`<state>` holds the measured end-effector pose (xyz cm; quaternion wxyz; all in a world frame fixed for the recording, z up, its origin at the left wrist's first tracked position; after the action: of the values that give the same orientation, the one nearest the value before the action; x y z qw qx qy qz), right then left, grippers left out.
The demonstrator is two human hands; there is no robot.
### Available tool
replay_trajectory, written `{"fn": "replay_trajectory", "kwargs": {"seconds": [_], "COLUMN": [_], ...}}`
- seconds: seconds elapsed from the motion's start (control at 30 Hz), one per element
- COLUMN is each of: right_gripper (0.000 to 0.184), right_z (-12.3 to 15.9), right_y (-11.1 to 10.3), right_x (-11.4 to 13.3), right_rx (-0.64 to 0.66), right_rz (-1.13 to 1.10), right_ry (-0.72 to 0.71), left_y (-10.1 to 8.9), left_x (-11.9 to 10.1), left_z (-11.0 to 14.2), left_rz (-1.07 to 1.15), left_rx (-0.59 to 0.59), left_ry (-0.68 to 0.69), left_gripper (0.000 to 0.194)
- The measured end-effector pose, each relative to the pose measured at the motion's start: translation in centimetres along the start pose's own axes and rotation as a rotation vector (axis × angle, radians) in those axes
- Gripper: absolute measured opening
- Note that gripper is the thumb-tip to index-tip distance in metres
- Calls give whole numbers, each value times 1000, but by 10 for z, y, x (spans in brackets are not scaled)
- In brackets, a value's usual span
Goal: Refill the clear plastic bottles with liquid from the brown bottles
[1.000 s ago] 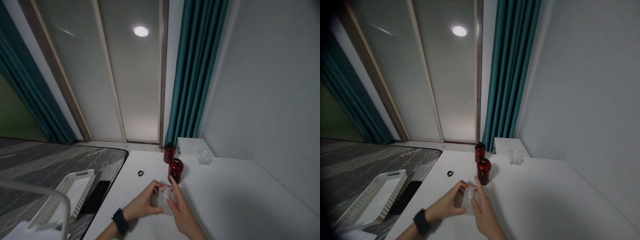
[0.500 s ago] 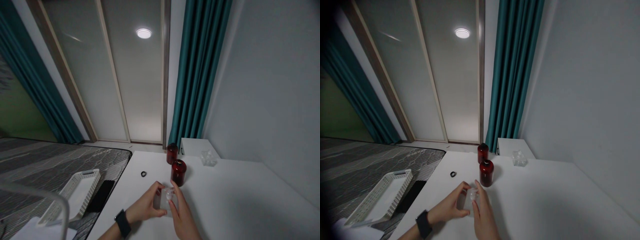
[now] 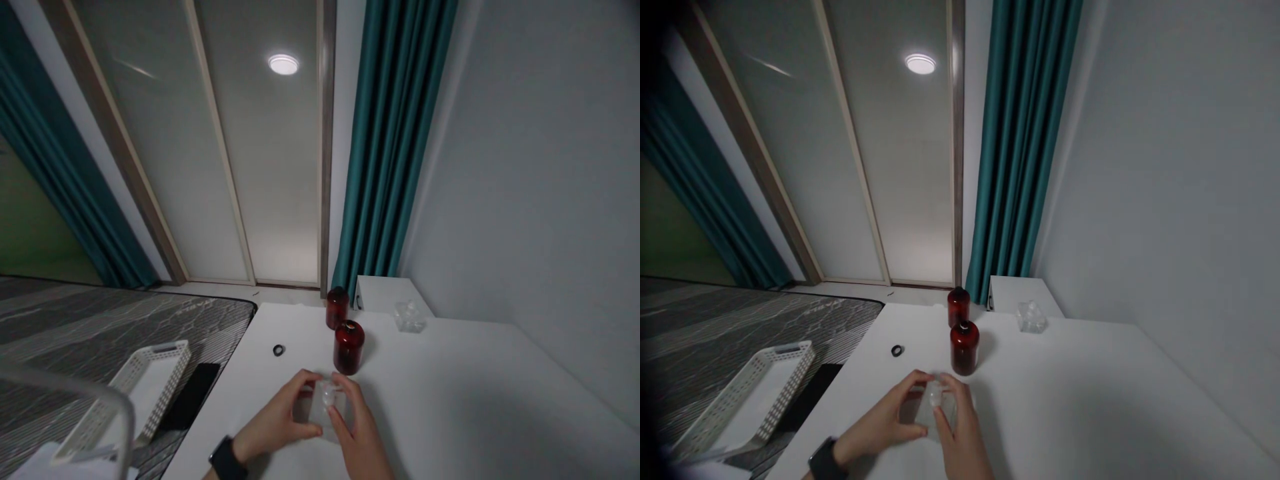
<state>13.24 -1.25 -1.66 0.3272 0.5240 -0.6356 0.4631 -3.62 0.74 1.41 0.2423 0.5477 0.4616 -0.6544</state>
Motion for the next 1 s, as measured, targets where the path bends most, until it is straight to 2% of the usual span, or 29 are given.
{"fn": "replay_trajectory", "kwargs": {"seconds": [0.1,0.27,0.37,0.43,0.5,0.6,0.7,0.83,1.0], "right_gripper": [22,24,26,25,27,43,64,78,86], "right_z": [2,9,15,17,18,15,14,21,30], "right_y": [-1,1,5,7,4,-8,-21,-44,-79], "right_x": [6,7,6,6,6,8,4,-11,-25], "right_rx": [-27,-125,-80,-35,-34,-26,111,240,241], "right_rz": [42,176,248,262,223,132,93,62,38], "right_ry": [-38,-168,-249,-251,-198,-74,48,191,240], "left_y": [1,4,4,4,5,8,16,35,64], "left_x": [2,4,4,4,4,5,6,3,-14], "left_z": [0,-1,0,1,2,3,2,-4,-21], "left_rz": [-2,18,15,11,15,15,-3,-41,-77], "left_rx": [-24,-22,-11,-16,-25,-43,-50,-41,-5], "left_ry": [19,52,65,61,57,54,49,53,51], "left_gripper": [67,67,67,66,65,63,64,65,64]}}
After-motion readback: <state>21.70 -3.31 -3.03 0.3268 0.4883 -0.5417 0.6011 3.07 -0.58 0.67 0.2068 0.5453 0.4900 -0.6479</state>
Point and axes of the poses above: each hand's wrist, its own z-axis away from the middle knuckle, its own y-axis out of the palm, x = y × z, the point moved 4 cm from there along -z, towards the middle knuckle, and after that the axes turned 5 degrees about -y, right-handed, at the moved point
